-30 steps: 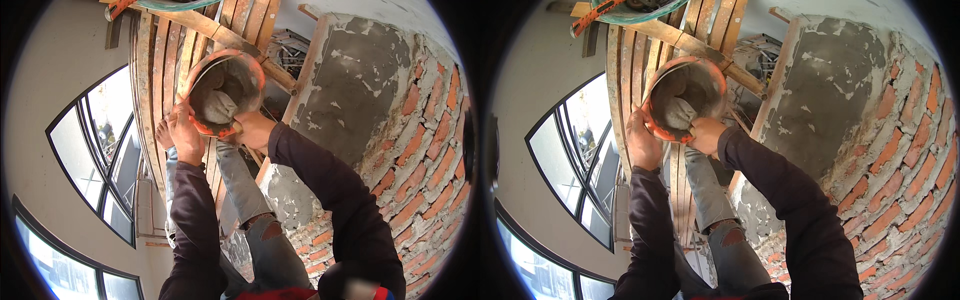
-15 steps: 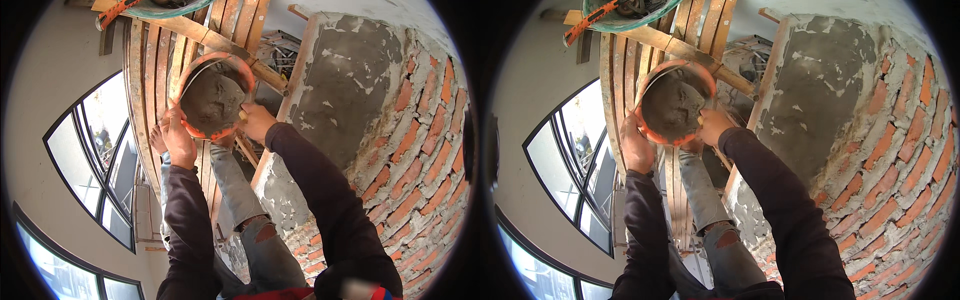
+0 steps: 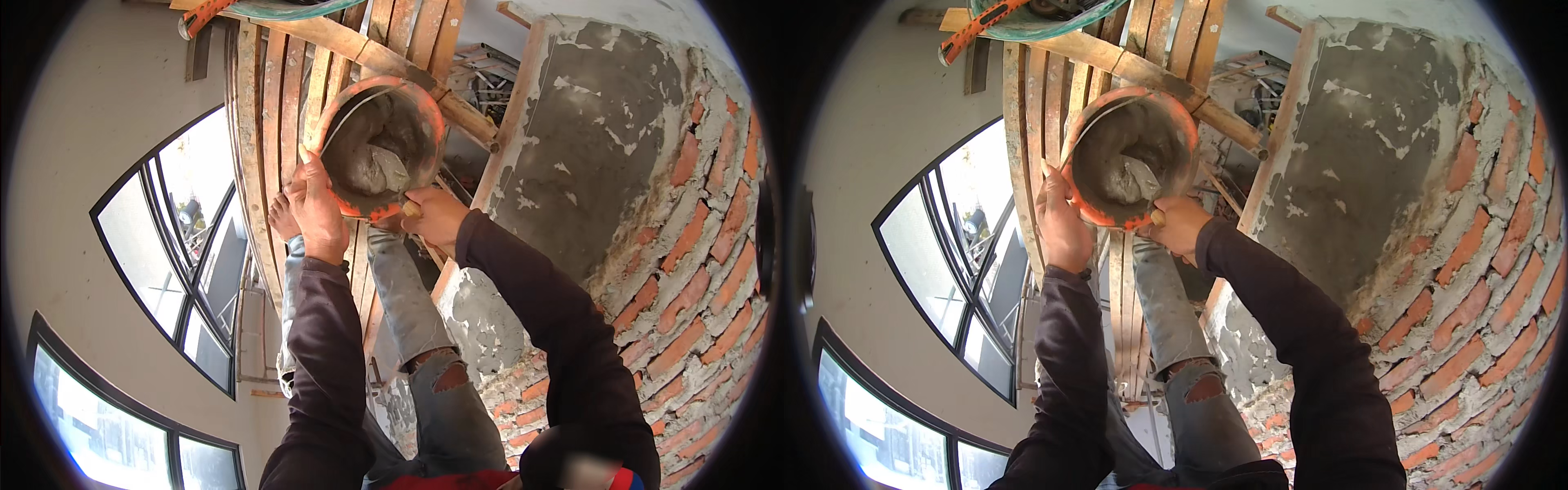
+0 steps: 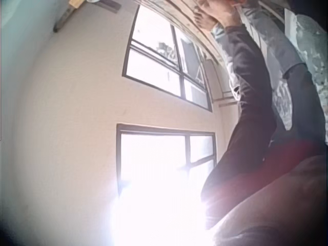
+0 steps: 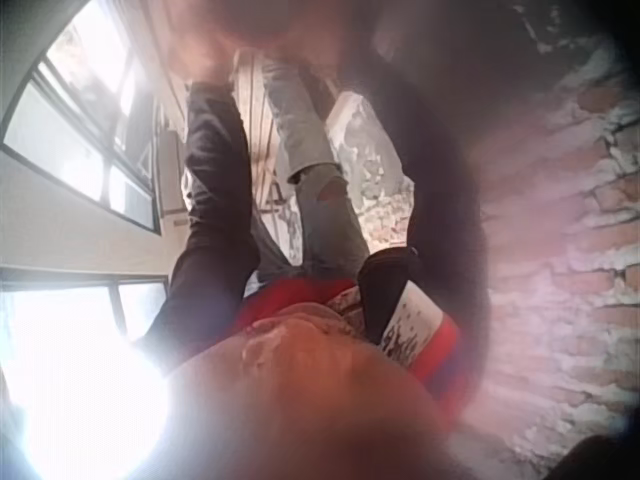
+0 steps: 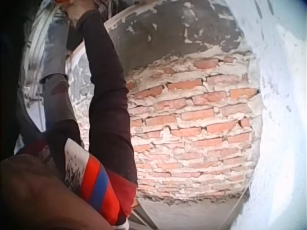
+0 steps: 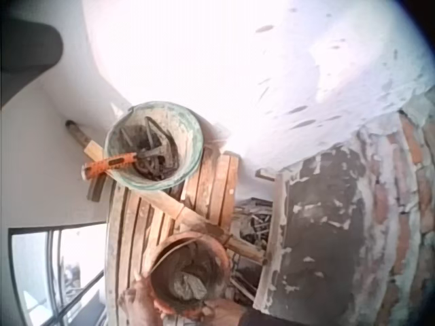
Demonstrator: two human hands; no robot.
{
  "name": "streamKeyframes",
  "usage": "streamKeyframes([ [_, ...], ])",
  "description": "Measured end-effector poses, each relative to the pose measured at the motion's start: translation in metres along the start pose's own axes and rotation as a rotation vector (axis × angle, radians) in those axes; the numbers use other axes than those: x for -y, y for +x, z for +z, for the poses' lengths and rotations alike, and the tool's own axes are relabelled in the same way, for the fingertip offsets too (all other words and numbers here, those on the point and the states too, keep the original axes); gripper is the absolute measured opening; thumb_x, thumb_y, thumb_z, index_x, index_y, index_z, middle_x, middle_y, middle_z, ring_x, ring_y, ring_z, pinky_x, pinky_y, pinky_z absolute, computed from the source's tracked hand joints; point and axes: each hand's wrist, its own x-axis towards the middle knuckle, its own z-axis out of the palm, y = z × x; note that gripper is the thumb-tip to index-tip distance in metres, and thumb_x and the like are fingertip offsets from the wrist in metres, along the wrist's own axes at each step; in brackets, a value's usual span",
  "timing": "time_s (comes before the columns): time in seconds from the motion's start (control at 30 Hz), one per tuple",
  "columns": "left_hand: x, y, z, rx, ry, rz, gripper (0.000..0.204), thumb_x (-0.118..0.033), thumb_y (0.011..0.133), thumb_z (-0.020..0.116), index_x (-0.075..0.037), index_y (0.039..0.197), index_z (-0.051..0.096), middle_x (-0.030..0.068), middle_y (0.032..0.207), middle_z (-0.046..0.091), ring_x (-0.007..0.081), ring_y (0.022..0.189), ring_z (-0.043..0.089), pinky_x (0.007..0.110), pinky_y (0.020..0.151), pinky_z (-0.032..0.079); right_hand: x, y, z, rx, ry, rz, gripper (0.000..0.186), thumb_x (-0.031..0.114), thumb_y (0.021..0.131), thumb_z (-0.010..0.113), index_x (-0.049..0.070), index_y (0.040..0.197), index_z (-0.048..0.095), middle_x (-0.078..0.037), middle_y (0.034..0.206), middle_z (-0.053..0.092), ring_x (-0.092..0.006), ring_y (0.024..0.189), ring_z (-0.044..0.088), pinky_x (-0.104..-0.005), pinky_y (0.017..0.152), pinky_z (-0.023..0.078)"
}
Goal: The person scoops cement from a bucket with a trowel and applies it to a brick wall to plaster it.
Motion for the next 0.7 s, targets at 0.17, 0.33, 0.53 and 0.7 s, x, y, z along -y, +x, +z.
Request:
streamKeyframes([
  [0.17, 0.002, 0.002, -0.002, -0.008, -0.083, 0.041, 0.044, -0.039, 0.106, 0.049, -0.011, 0.072, 0.047, -0.0023, 0.078, 0.049, 0.0072, 0.071, 0.040, 0.025, 0.065, 0.036, 0.007, -0.015, -0.018, -0.156, -0.121, -0.294, 0.038, 0.014, 0.086, 0.065, -0.007, 0.118, 0.059, -0.028, 0.104, 0.067, -0.0390, 0.096, 0.067, -0.0383, 0.084, 0.053],
  [0.33, 0.005, 0.003, 0.009, 0.065, 0.041, 0.098, 0.040, -0.038, 0.106, 0.048, -0.007, 0.083, 0.058, -0.0009, 0.081, 0.050, 0.0084, 0.079, 0.046, 0.024, 0.077, 0.040, -0.007, 0.026, 0.017, -0.211, -0.238, -0.056, 0.031, 0.017, 0.084, 0.067, -0.006, 0.105, 0.060, -0.028, 0.102, 0.066, -0.0431, 0.099, 0.065, -0.0464, 0.086, 0.051],
  [0.53, 0.002, 0.000, 0.001, 0.006, 0.141, 0.069, 0.047, -0.045, 0.105, 0.046, -0.002, 0.098, 0.066, 0.0054, 0.106, 0.055, 0.0172, 0.103, 0.048, 0.032, 0.096, 0.036, -0.004, -0.016, -0.021, -0.209, -0.210, -0.307, 0.028, 0.007, 0.079, 0.065, -0.003, 0.105, 0.060, -0.026, 0.095, 0.067, -0.0435, 0.095, 0.065, -0.0456, 0.081, 0.052],
  [0.7, 0.000, 0.000, 0.017, 0.069, 0.112, 0.062, 0.049, -0.046, 0.105, 0.045, -0.003, 0.109, 0.068, 0.0102, 0.121, 0.055, 0.0209, 0.116, 0.048, 0.033, 0.103, 0.035, 0.007, 0.025, 0.001, -0.224, -0.431, -0.091, 0.031, 0.013, 0.084, 0.069, -0.003, 0.108, 0.059, -0.026, 0.098, 0.068, -0.0433, 0.099, 0.065, -0.0443, 0.085, 0.052],
])
